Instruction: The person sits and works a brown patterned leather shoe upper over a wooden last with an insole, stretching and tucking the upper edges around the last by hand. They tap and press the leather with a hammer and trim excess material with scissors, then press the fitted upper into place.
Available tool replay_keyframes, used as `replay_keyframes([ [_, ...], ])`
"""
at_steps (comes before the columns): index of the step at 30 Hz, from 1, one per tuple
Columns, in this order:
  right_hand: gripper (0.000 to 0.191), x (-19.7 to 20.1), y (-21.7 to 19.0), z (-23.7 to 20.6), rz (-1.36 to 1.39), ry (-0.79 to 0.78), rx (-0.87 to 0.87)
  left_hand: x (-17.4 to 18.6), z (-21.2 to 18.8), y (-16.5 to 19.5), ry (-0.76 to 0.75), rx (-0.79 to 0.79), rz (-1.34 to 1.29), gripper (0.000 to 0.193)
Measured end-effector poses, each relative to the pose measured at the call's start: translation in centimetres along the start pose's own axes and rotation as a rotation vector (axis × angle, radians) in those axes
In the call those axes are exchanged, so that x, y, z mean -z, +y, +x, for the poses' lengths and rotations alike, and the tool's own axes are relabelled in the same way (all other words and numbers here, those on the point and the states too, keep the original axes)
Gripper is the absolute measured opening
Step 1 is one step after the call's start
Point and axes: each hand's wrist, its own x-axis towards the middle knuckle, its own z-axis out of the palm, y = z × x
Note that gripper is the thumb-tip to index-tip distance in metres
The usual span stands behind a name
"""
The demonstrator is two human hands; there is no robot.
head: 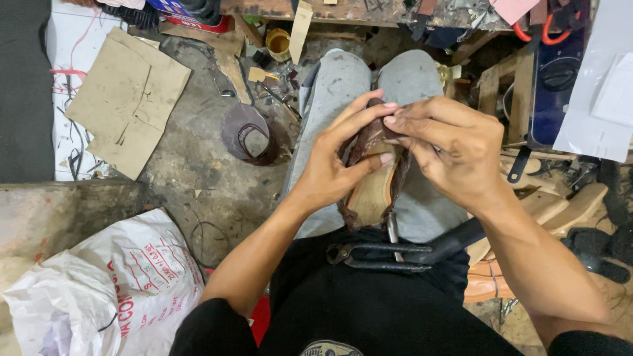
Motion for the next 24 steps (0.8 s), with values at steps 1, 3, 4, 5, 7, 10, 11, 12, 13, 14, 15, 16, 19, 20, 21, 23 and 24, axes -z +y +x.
replay_keyframes([
  [1, 0.03, -0.1, 0.1, -0.1, -0.007, 0.009, 0.027, 0.0, -0.1, 0.0, -0.002, -0.017, 0.001, 0.061],
  [3, 0.03, -0.4, 0.1, -0.4, -0.025, 0.027, 0.075, 0.1, -0.3, -0.1, 0.005, 0.004, -0.02, 0.06],
  [4, 0.03, -0.5, 0.1, -0.5, -0.03, 0.042, 0.076, 0.1, -0.3, -0.1, 0.007, 0.012, -0.03, 0.06],
  [5, 0.03, -0.7, 0.1, -0.6, -0.035, 0.059, 0.078, 0.1, -0.4, -0.2, 0.009, 0.01, -0.032, 0.06],
  [7, 0.032, -0.9, 0.0, -0.7, -0.051, 0.075, 0.094, 0.0, -0.5, -0.2, 0.012, 0.009, -0.043, 0.06],
  [10, 0.034, -1.1, -0.2, -0.8, -0.033, 0.085, 0.095, -0.2, -0.5, -0.3, 0.021, 0.013, -0.027, 0.059],
  [11, 0.034, -1.2, -0.4, -0.9, 0.005, 0.095, 0.07, -0.3, -0.5, -0.2, 0.023, 0.002, -0.02, 0.059],
  [12, 0.033, -1.2, -0.5, -1.0, 0.043, 0.105, 0.045, -0.3, -0.6, -0.2, 0.026, -0.009, -0.013, 0.06],
  [13, 0.031, -1.3, -0.7, -1.1, 0.062, 0.096, -0.004, -0.4, -0.7, -0.1, 0.03, -0.021, -0.006, 0.06],
  [14, 0.03, -1.3, -0.9, -1.2, 0.081, 0.087, -0.051, -0.3, -0.8, 0.0, 0.036, -0.015, -0.017, 0.059],
  [15, 0.029, -1.3, -1.2, -1.3, 0.103, 0.076, -0.101, -0.3, -1.0, 0.2, 0.043, -0.004, -0.027, 0.059],
  [16, 0.036, -1.2, -1.5, -1.5, 0.252, 0.067, -0.184, -0.3, -1.3, 0.4, 0.05, 0.012, -0.042, 0.058],
  [19, 0.052, -0.6, -2.4, -1.7, 0.487, 0.007, -0.323, 0.0, -2.4, 1.3, 0.032, -0.058, 0.049, 0.06],
  [20, 0.053, -0.1, -2.5, -1.6, 0.429, -0.046, -0.305, 0.0, -2.6, 1.4, 0.026, -0.06, 0.063, 0.061],
  [21, 0.053, 0.5, -2.7, -1.5, 0.373, -0.103, -0.291, 0.0, -2.8, 1.5, 0.021, -0.056, 0.074, 0.061],
  [23, 0.051, 1.8, -2.3, -0.6, 0.612, -0.203, -0.314, 0.0, -2.8, 1.5, 0.026, -0.039, 0.083, 0.061],
  [24, 0.051, 2.3, -1.7, 0.3, 0.727, -0.248, -0.32, 0.0, -2.6, 1.4, 0.033, -0.029, 0.081, 0.061],
])
